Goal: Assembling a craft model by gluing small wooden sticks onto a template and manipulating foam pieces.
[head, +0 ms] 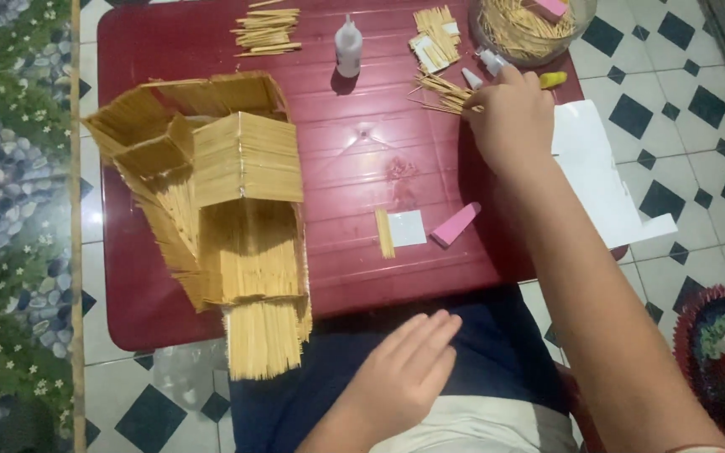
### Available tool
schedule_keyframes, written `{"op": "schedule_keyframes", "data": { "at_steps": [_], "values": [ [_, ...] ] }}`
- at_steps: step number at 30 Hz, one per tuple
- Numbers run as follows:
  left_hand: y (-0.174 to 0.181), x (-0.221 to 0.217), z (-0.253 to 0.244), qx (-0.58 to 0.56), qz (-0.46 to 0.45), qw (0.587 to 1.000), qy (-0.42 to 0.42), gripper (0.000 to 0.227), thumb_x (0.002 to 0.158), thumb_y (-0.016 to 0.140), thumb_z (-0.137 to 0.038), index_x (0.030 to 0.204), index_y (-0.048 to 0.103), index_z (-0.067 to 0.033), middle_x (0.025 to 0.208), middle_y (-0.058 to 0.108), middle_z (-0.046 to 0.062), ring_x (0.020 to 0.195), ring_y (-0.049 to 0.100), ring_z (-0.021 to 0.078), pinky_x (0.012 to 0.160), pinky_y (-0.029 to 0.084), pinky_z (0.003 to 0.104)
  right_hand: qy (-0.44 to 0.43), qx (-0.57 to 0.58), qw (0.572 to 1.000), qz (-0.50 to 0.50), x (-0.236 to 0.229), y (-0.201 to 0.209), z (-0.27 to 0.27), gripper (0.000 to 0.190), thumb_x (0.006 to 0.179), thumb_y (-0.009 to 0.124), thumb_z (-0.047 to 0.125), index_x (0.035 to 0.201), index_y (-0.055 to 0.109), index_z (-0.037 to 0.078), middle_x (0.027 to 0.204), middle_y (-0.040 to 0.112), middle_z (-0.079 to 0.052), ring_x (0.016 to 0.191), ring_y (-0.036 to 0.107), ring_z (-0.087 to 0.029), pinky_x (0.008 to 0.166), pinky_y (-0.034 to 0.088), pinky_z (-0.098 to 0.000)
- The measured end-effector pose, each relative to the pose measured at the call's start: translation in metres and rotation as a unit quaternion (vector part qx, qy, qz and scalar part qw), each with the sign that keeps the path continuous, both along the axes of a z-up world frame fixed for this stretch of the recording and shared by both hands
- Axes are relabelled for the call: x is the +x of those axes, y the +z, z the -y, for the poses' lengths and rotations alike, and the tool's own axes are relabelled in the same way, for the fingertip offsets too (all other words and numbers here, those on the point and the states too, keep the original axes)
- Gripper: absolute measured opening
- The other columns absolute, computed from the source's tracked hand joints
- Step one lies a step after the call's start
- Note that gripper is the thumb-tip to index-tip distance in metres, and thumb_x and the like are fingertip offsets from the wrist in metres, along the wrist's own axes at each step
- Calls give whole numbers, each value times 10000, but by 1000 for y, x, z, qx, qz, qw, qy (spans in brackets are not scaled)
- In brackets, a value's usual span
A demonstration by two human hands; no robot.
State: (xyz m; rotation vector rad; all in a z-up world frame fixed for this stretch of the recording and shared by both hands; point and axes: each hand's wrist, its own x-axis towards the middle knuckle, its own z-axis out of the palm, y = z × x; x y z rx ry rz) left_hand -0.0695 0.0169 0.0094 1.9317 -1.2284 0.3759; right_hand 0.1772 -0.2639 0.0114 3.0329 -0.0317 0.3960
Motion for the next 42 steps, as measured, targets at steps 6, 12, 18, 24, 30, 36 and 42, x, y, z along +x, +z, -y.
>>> {"op": "schedule_keyframes", "data": {
  "at_steps": [6,12,18,24,30,36,42],
  "values": [
    [1,1,-4,-5,-1,999,-46,232,1066,470,47,987,683,87,1332,679,296,1226,664,449,1121,521,535,-11,33,997,-65,4,20,-6,142,946,832,313,1043,867,216,1040,651,-127,974,579,-404,725,501,-559],
    [3,1,-1,-17,2,1000,-20,225,1043,496,73,936,694,75,1270,716,274,1164,698,438,1084,533,523,36,16,999,4,5,-2,-2,99,880,753,163,918,845,165,963,670,-97,871,671,-420,621,515,-588],
    [-4,2,-1,-28,-27,999,-1,305,980,396,98,977,700,79,1275,700,249,1190,683,422,1098,517,520,76,-13,995,58,-13,-12,-2,153,862,669,97,880,800,174,1014,671,-68,932,658,-376,641,465,-542],
    [-8,0,-2,-17,-44,999,-2,277,923,454,80,1036,707,68,1268,687,228,1217,648,424,1129,491,537,56,138,989,24,-40,17,-20,74,935,727,181,982,776,150,1019,634,-106,910,655,-367,720,485,-540],
    [-3,-3,-2,-68,-178,981,40,262,878,492,100,1007,702,10,1167,691,167,1185,623,418,1040,509,543,13,321,947,-6,-70,49,-39,69,1007,749,142,997,759,74,1009,760,-103,882,670,-258,721,516,-413],
    [7,1,-1,-126,-252,957,70,326,746,445,118,948,672,-2,1050,715,176,1061,649,382,1026,519,493,18,389,921,5,-84,39,-34,71,991,785,155,1004,748,96,946,700,-60,807,596,-187,687,472,-349],
    [13,-1,0,-106,-243,961,84,302,829,450,139,929,705,11,1005,723,156,985,654,341,915,542,462,-4,391,920,-28,-96,61,-41,140,1041,644,122,1117,747,64,1098,752,-107,1010,678,-261,853,540,-395]
  ]
}}
